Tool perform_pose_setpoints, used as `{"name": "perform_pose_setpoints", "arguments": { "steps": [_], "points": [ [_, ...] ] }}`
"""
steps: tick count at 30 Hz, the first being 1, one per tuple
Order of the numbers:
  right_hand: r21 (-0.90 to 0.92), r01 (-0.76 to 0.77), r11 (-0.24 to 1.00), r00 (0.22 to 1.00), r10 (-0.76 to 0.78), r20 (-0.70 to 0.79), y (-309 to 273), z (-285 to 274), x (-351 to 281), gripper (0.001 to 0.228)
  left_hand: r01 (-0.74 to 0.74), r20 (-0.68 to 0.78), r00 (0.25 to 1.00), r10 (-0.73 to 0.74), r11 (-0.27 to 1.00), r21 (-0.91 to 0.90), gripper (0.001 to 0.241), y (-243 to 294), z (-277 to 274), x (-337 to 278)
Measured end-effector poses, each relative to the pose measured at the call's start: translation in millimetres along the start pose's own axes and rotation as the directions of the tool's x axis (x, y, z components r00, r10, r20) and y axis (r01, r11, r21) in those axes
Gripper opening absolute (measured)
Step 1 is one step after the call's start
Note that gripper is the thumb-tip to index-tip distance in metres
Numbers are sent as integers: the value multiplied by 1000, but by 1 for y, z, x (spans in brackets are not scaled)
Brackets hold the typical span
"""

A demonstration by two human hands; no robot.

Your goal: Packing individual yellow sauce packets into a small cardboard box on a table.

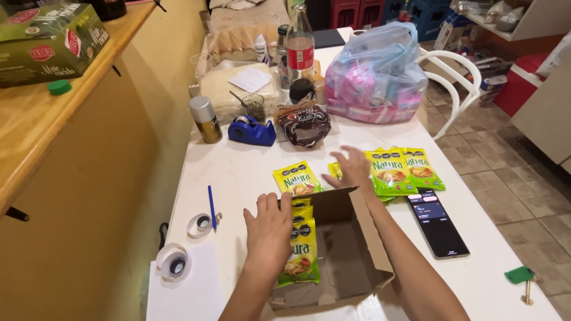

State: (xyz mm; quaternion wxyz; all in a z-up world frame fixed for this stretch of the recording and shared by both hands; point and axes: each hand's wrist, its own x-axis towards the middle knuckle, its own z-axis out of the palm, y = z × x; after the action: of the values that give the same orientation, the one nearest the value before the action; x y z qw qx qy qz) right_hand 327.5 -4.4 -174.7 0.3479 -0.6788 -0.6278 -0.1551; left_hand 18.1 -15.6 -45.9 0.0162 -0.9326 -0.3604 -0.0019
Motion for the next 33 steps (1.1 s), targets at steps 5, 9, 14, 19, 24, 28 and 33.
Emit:
{"name": "perform_pose_setpoints", "arguments": {
  "steps": [5, 9, 14, 19, 24, 28, 33],
  "points": [
    [-571, -393, 720, 774, 595, 216, -8, -10, -7, 93, -5, -65, 998, 6, 1000, 22, 106, -1, 10, 3],
    [-577, -461, 675, 682, 685, 256, -25, -31, 8, 94, -2, -90, 996, 5, 1000, 30, 102, 1, 7, 0],
    [-636, -618, 462, 519, 848, 111, 0, -39, 8, 114, 0, -10, 1000, 0, 999, 33, 103, 2, 3, 1],
    [-632, -696, 341, 375, 923, 85, -8, -73, 13, 114, -1, -29, 1000, 3, 999, 47, 104, 2, 8, 2],
    [-514, -826, 230, 224, 972, 74, 26, -89, 7, 117, 0, -38, 999, 2, 999, 50, 102, 1, 7, 3],
    [-408, -864, 296, 322, 947, 5, 23, -106, -1, 127, -3, -36, 999, 6, 997, 76, 105, 3, 10, 3],
    [-116, -916, 385, 378, 922, 79, -32, -155, 8, 88, 2, -26, 1000, -1, 999, 49, 109, 3, 5, 2]
  ]
}}
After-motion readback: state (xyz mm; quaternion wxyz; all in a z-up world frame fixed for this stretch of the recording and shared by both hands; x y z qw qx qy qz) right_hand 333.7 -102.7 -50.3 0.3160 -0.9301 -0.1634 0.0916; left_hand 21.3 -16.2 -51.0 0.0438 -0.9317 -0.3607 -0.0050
